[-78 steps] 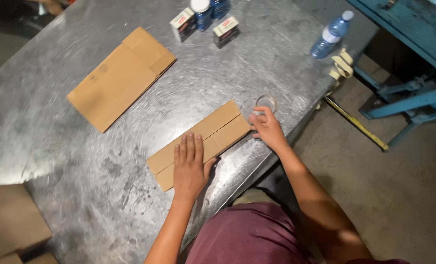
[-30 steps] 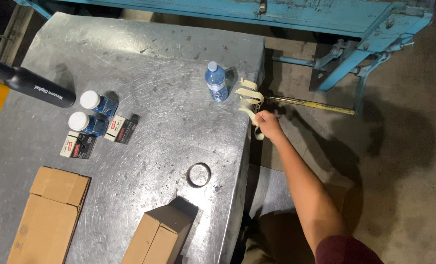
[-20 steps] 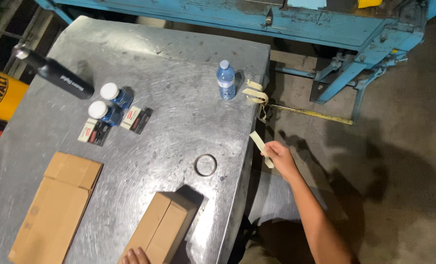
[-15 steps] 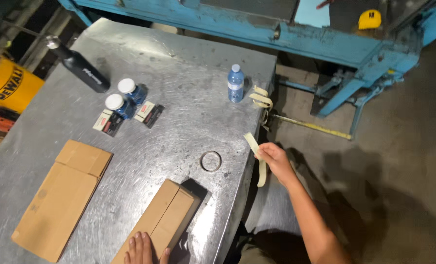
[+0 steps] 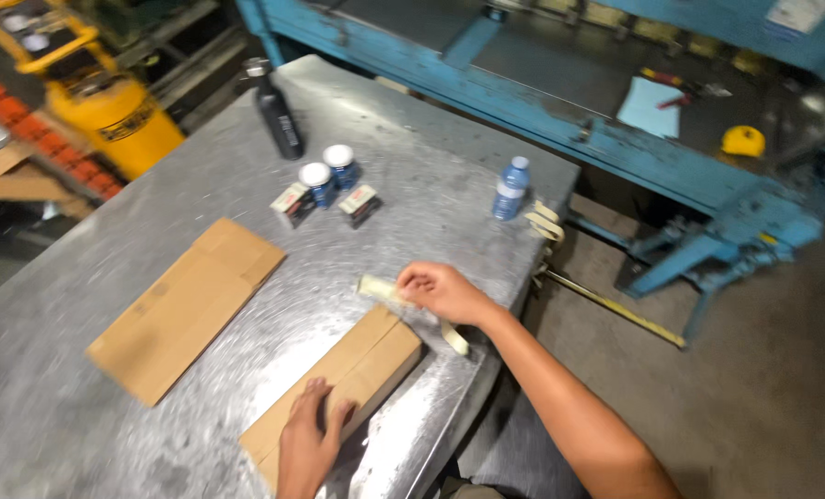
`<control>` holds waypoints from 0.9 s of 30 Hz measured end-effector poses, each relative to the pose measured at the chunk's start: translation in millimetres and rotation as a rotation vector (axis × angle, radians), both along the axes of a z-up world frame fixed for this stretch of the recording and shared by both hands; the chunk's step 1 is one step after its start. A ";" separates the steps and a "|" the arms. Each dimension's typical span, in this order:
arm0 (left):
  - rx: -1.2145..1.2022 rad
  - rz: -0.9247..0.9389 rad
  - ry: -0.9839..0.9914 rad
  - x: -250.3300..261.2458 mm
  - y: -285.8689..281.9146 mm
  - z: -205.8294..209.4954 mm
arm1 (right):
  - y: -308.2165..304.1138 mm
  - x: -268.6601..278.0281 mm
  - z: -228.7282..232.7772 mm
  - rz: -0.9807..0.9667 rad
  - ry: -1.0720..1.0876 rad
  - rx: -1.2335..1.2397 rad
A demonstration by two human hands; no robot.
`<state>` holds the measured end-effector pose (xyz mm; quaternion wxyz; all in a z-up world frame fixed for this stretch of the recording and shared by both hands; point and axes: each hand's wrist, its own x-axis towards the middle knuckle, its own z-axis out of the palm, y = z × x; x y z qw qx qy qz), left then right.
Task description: The person folds cardboard boxes, places small packages inside them, and seals the boxes with adhesive tape by hand, repeating the process for multiple units.
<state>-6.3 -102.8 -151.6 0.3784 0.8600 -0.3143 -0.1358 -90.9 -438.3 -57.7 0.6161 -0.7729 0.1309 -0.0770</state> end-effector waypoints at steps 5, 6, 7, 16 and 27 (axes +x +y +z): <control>-0.052 -0.006 0.042 -0.1 -4.3 1.5 | 63.1 35.9 19.8 0.331 0.043 -0.180; -0.039 0.000 0.122 -1.6 -3.6 7.5 | 73.6 41.0 18.7 0.397 0.052 -0.196; -0.044 0.023 0.118 -1.8 -3.7 24.8 | 81.3 44.8 17.5 0.420 0.046 -0.201; -0.051 0.203 0.439 -1.8 -2.3 58.2 | 119.8 65.7 22.7 0.681 0.178 -0.334; -0.246 0.264 0.387 0.2 -0.3 6.1 | 107.7 75.2 -36.3 0.555 0.209 -0.431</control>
